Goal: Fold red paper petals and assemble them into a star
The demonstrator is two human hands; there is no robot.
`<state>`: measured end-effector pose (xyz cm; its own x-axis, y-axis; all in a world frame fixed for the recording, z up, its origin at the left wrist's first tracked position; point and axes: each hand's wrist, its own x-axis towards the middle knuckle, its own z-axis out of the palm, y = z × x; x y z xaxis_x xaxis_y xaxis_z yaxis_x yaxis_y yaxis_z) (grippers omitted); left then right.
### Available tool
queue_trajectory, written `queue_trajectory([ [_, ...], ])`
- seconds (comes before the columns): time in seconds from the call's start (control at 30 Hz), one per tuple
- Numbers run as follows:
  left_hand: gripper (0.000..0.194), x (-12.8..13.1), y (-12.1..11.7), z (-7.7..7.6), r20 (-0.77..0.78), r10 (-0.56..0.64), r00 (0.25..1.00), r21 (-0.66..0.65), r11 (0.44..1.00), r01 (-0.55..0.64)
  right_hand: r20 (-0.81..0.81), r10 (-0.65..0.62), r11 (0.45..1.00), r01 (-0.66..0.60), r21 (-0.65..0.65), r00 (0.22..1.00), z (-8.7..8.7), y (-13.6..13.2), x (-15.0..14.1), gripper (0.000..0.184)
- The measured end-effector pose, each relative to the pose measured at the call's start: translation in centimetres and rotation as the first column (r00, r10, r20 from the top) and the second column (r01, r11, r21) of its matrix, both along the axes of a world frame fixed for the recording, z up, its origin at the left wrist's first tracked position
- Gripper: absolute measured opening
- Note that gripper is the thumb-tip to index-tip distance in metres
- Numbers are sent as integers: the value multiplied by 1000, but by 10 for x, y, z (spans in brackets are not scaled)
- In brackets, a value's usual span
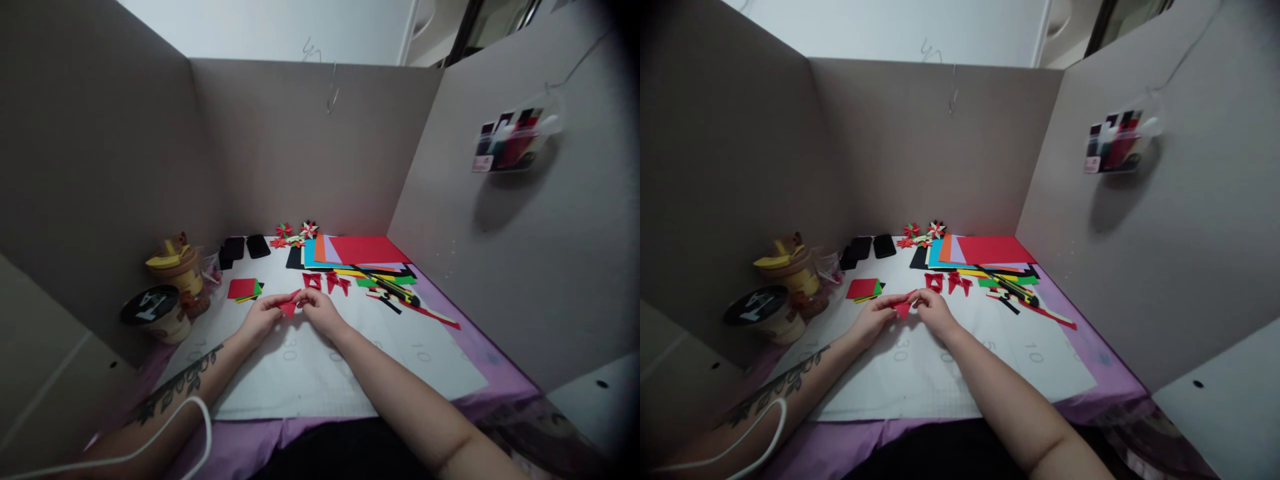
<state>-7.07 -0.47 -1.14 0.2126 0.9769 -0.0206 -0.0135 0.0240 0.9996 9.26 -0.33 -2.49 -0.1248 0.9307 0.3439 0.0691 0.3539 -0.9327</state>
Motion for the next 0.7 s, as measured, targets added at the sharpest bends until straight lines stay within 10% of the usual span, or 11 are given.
queue_trajectory([
  [0.7, 13, -6, -3, 4, -255, 194, 947, 518, 854, -35, -124, 3, 1000, -6, -28, 992, 1, 1, -4, 9],
])
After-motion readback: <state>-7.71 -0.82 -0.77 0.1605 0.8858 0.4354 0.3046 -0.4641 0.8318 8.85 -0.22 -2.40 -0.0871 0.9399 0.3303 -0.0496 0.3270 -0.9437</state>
